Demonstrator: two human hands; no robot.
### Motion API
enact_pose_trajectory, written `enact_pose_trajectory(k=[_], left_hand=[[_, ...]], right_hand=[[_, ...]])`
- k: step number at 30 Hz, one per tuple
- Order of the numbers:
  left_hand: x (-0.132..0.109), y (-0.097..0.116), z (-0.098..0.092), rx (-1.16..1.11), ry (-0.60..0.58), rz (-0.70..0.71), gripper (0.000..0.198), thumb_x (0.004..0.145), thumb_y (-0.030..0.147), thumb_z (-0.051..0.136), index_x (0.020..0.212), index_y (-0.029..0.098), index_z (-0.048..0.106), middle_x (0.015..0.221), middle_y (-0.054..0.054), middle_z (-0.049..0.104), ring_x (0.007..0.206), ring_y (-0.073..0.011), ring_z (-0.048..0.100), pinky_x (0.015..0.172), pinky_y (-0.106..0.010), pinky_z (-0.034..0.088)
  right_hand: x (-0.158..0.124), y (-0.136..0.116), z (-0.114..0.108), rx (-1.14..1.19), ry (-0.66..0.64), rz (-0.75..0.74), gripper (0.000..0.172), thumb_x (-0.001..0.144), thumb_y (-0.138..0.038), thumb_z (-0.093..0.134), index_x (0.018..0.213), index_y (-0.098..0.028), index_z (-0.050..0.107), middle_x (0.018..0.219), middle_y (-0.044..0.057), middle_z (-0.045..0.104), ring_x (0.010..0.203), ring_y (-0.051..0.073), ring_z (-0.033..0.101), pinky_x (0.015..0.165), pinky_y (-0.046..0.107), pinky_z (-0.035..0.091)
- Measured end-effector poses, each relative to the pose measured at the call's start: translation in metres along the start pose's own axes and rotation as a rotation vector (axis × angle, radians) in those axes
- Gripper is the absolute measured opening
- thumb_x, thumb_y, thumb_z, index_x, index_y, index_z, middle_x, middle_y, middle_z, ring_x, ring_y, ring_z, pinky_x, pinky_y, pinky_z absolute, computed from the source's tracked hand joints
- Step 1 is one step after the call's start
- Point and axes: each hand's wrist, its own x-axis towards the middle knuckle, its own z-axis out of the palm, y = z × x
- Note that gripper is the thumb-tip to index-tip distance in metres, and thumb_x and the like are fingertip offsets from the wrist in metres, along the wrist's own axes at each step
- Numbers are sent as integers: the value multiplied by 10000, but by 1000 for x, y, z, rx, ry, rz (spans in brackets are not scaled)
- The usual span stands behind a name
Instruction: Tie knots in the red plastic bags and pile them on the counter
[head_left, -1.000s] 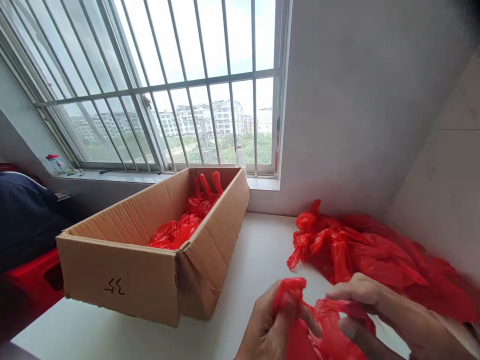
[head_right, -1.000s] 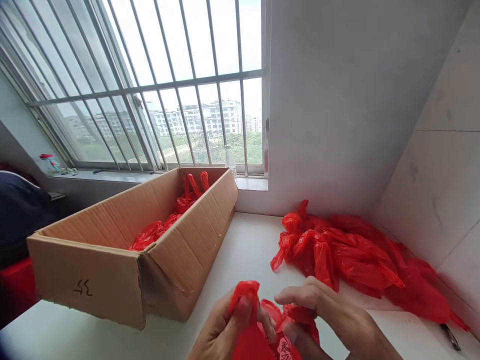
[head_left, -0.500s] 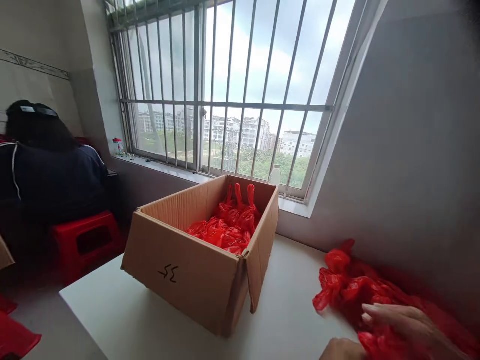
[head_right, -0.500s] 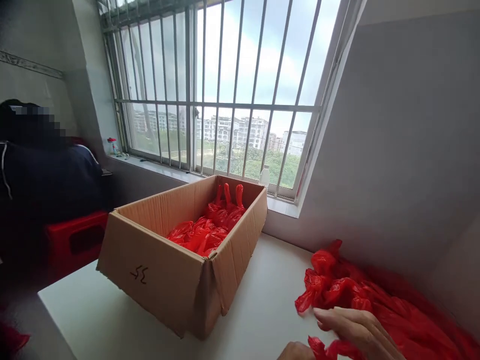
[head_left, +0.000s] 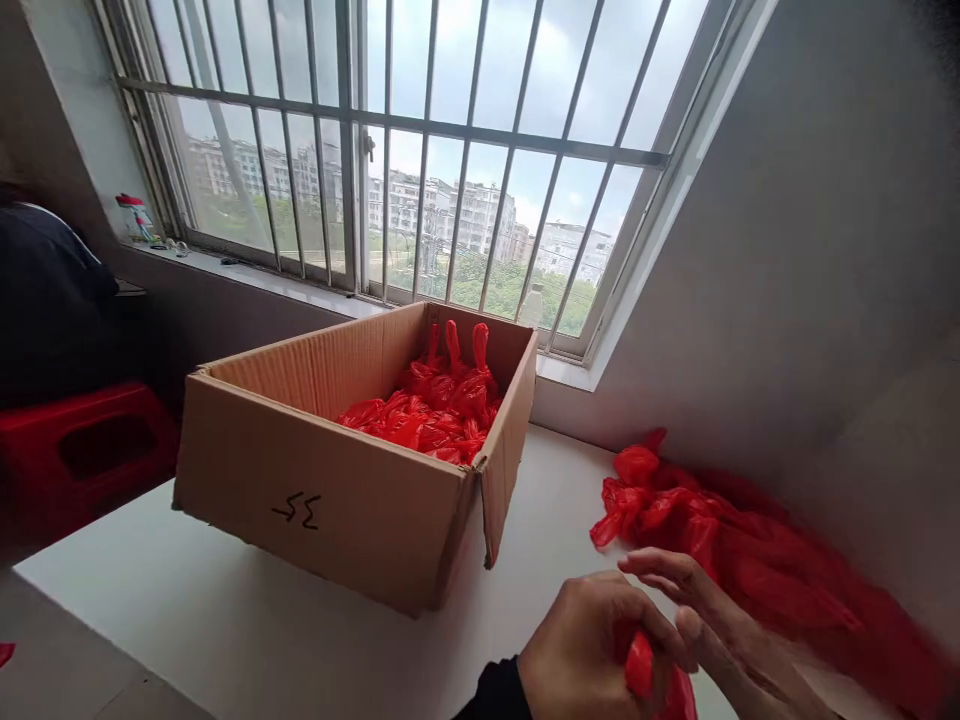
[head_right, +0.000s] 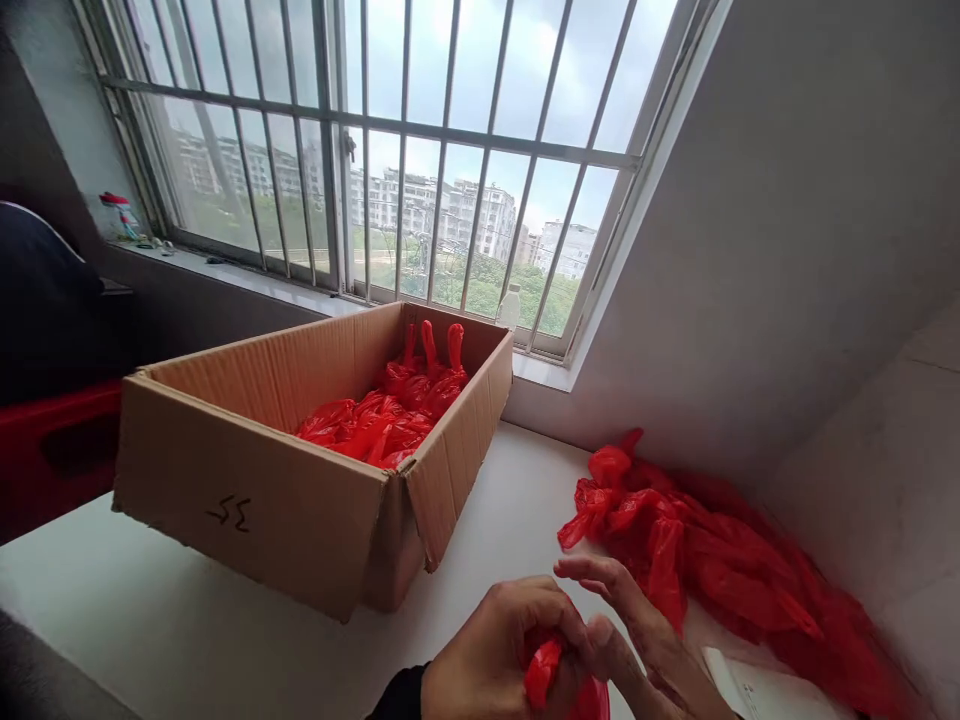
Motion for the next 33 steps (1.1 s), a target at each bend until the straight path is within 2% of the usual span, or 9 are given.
enact_pose_trajectory(k=[4,8,11,15,21,24,27,30,33], left_hand=[[-6,5,-5,355,-3,84,296,628,27,577,856,189,669,854,-32,685,689,-151,593,620,-239,452],[-8,-9,-9,676,179,210,375,771,11,483,1041,205,655,990,-53,669,757,-164,656,620,-251,490],[-5,-24,-11,760,226,357,441,831,-28,418,1118,206,657,1063,-77,650,835,-165,678,654,-257,527],[-2,-30,-15,884,170,405,522,900,16,452,1352,259,545,1210,-94,624,1103,-223,601,904,-371,532],[-22,-41,-29,1023,131,344,539,974,165,462,1497,249,363,1404,-77,550,1322,-247,435,1080,-425,395],[-51,-70,-47,1092,222,274,515,982,207,453,1488,282,388,1395,-55,568,1307,-259,461,1091,-456,369],[-80,-100,-59,1103,285,110,492,992,273,456,1478,333,397,1329,-30,625,1216,-232,549,1025,-426,443],[-86,-110,-51,983,314,-37,484,1011,278,399,1487,354,360,1445,-19,527,1299,-213,496,1063,-427,439],[-67,-101,-32,959,294,10,525,1005,321,407,1519,322,300,1575,-18,353,1438,-256,316,1161,-500,319]], right_hand=[[7,-1,19,258,-124,124,492,1002,-539,250,1191,-239,591,958,77,671,927,234,661,854,390,570],[13,6,26,386,-213,157,407,986,-523,395,1242,-242,542,894,40,640,809,192,622,789,341,552],[19,16,25,486,-310,90,371,976,-509,452,1157,-205,564,910,45,636,795,171,605,786,328,536],[22,18,18,406,-175,41,301,988,-469,455,993,-190,567,960,44,618,892,167,603,877,337,513],[5,16,6,23,65,-22,137,990,-328,461,961,-223,544,1149,85,608,1159,238,548,1015,426,435],[-11,43,-1,-81,83,95,160,988,-339,457,922,-225,547,950,60,644,917,218,610,788,362,493],[-26,79,-2,-47,29,269,213,988,-388,452,878,-224,533,770,19,607,720,188,578,602,306,438],[-29,92,5,126,58,288,208,990,-405,461,896,-227,514,887,32,630,828,189,594,777,347,475],[-20,79,21,424,117,235,186,1004,-415,445,938,-243,470,1155,57,626,1078,200,565,991,390,413]])
